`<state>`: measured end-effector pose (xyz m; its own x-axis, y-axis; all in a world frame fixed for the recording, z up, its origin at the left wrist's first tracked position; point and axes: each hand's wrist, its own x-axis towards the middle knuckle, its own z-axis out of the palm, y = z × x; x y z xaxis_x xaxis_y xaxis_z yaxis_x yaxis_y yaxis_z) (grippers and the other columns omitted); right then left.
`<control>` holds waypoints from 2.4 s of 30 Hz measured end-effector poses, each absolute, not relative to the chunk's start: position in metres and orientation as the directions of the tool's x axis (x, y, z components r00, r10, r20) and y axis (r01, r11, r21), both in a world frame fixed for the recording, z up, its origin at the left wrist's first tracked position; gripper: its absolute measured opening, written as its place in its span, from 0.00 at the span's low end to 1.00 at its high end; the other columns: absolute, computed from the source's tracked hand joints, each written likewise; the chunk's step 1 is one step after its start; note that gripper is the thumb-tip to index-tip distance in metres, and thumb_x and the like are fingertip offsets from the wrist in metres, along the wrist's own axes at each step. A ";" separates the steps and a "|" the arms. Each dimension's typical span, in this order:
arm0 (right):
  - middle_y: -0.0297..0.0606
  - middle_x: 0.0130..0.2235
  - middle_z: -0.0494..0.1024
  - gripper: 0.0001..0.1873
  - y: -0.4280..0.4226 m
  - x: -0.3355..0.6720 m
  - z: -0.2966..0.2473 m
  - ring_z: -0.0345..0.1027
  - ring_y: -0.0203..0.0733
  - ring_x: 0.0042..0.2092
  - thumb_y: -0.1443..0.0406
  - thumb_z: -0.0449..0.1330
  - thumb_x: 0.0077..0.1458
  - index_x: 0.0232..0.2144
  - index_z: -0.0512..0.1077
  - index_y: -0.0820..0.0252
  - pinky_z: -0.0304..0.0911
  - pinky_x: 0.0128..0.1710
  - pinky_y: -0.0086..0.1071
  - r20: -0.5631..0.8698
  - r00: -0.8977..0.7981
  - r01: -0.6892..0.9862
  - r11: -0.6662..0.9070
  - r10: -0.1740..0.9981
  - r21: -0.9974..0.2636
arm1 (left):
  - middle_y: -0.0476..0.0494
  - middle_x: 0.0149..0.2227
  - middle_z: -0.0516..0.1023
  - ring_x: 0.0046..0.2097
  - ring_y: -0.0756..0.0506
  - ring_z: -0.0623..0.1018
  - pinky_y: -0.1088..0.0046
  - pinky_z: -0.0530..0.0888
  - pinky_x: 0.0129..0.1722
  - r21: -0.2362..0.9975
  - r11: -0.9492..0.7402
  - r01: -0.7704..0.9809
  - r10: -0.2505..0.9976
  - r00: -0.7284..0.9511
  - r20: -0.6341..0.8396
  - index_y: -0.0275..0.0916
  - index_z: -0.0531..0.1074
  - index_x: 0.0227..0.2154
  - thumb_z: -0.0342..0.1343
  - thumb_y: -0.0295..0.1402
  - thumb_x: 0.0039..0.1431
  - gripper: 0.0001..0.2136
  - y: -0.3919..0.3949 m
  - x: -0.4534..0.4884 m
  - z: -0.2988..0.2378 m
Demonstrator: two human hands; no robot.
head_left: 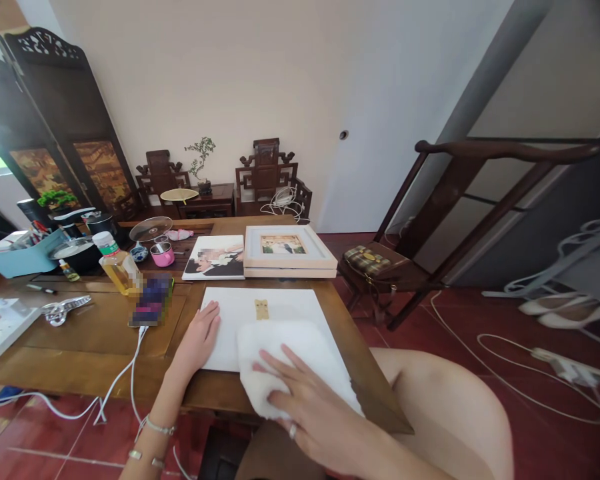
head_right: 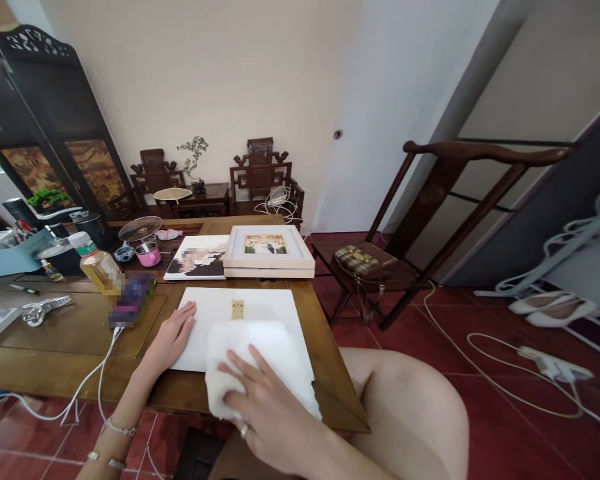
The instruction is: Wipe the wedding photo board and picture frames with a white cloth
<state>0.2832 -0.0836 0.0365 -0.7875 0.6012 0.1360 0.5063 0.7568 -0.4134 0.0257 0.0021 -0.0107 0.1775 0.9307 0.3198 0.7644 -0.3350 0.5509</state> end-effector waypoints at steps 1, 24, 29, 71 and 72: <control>0.42 0.62 0.61 0.14 -0.086 0.285 0.038 0.38 0.45 0.66 0.73 0.52 0.51 0.38 0.72 0.58 0.32 0.65 0.51 0.132 -0.801 0.487 0.764 0.584 -0.423 | 0.36 0.58 0.68 0.62 0.42 0.63 0.56 0.56 0.63 0.546 -0.335 0.768 0.931 0.179 0.320 0.35 0.69 0.52 0.41 0.38 0.65 0.20 0.002 0.026 -0.011; 0.52 0.62 0.60 0.15 -0.051 0.235 0.025 0.39 0.59 0.66 0.68 0.54 0.55 0.45 0.71 0.61 0.31 0.60 0.62 0.076 -0.727 0.643 0.715 0.683 -0.274 | 0.33 0.58 0.67 0.62 0.41 0.64 0.55 0.57 0.63 0.532 -0.333 0.778 0.934 0.195 0.300 0.30 0.68 0.53 0.39 0.37 0.66 0.21 0.003 0.026 -0.009; 0.49 0.61 0.63 0.14 -0.076 0.242 0.037 0.43 0.53 0.65 0.65 0.54 0.56 0.45 0.71 0.58 0.36 0.61 0.59 0.034 -0.804 0.546 0.761 0.593 -0.350 | 0.34 0.58 0.67 0.62 0.41 0.63 0.54 0.57 0.63 0.527 -0.336 0.781 0.932 0.196 0.305 0.31 0.69 0.52 0.39 0.36 0.66 0.21 0.002 0.026 -0.008; 0.44 0.62 0.61 0.14 -0.003 0.193 0.031 0.42 0.53 0.65 0.66 0.53 0.57 0.45 0.72 0.59 0.35 0.62 0.54 0.223 -0.730 0.602 0.763 0.646 -0.237 | 0.38 0.61 0.63 0.63 0.45 0.62 0.63 0.56 0.64 0.790 -0.303 0.534 0.937 0.017 0.348 0.33 0.62 0.57 0.38 0.43 0.66 0.24 0.000 0.023 0.004; 0.43 0.61 0.62 0.14 -0.010 0.193 0.031 0.43 0.52 0.65 0.66 0.53 0.57 0.44 0.72 0.59 0.36 0.62 0.52 0.232 -0.776 0.539 0.807 0.587 -0.239 | 0.39 0.62 0.62 0.63 0.46 0.61 0.63 0.56 0.64 0.801 -0.306 0.515 0.934 0.000 0.357 0.34 0.62 0.58 0.38 0.43 0.66 0.24 0.000 0.022 0.006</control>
